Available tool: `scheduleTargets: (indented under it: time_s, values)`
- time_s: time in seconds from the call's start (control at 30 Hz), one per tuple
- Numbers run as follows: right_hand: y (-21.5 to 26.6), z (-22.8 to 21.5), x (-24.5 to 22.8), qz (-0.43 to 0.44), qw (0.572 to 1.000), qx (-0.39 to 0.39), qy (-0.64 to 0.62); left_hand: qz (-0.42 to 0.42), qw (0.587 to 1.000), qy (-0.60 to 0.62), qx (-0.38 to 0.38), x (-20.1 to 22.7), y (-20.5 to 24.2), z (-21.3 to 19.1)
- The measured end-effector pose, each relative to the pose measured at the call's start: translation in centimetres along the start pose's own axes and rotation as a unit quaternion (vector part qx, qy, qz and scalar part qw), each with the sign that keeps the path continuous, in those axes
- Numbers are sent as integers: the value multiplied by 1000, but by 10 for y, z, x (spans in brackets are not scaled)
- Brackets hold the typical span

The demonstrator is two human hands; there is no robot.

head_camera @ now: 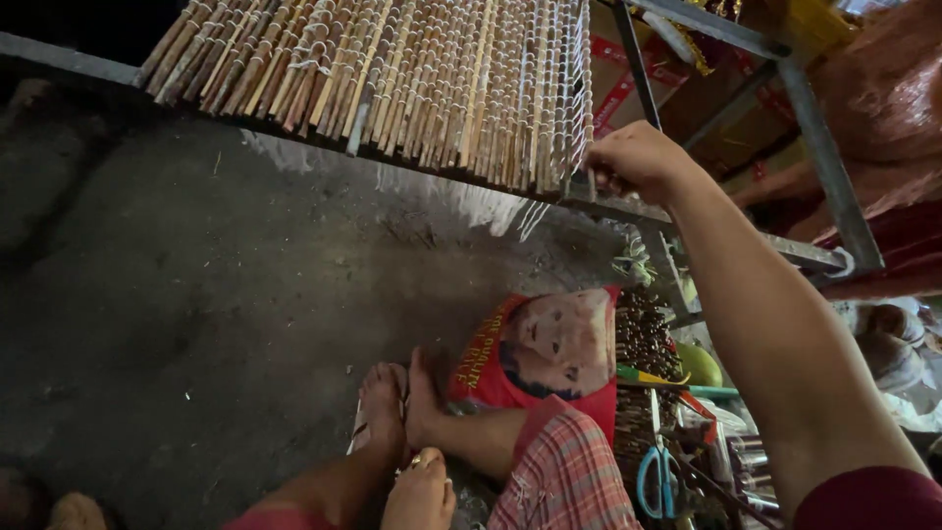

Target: Tying and looping white strings onto a wooden stick to create a woven pattern

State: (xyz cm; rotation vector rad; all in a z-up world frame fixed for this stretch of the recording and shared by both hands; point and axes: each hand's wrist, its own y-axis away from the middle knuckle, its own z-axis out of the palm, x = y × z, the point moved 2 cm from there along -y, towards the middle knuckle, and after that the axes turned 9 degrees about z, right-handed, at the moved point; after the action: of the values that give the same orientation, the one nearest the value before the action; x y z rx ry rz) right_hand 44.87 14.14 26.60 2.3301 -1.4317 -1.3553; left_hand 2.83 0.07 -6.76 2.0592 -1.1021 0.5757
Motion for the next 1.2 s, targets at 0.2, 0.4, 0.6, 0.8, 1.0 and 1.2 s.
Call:
scheduleTargets:
  time_s: [0.2, 0.4, 0.6, 0.8, 1.0, 1.2]
  values:
    - [-17, 6, 2, -14, 1000, -15, 18, 45, 997, -22, 53, -23, -15, 38]
    - [0, 4, -2, -4, 999, -30, 30, 25, 1000, -4, -9, -29, -25, 45]
    - [1, 4, 2, -29, 999, -20, 19, -68, 991, -91, 76, -85, -108, 59]
    - [39, 10, -9, -34, 999, 12, 11, -64, 990, 33, -125, -11, -23, -2]
    - [71, -1, 123, -200, 961, 186, 35, -70, 996, 42, -23, -39, -26, 15]
    - [170, 45, 309, -21, 984, 99, 145, -33, 992, 20, 118, 14, 17, -29]
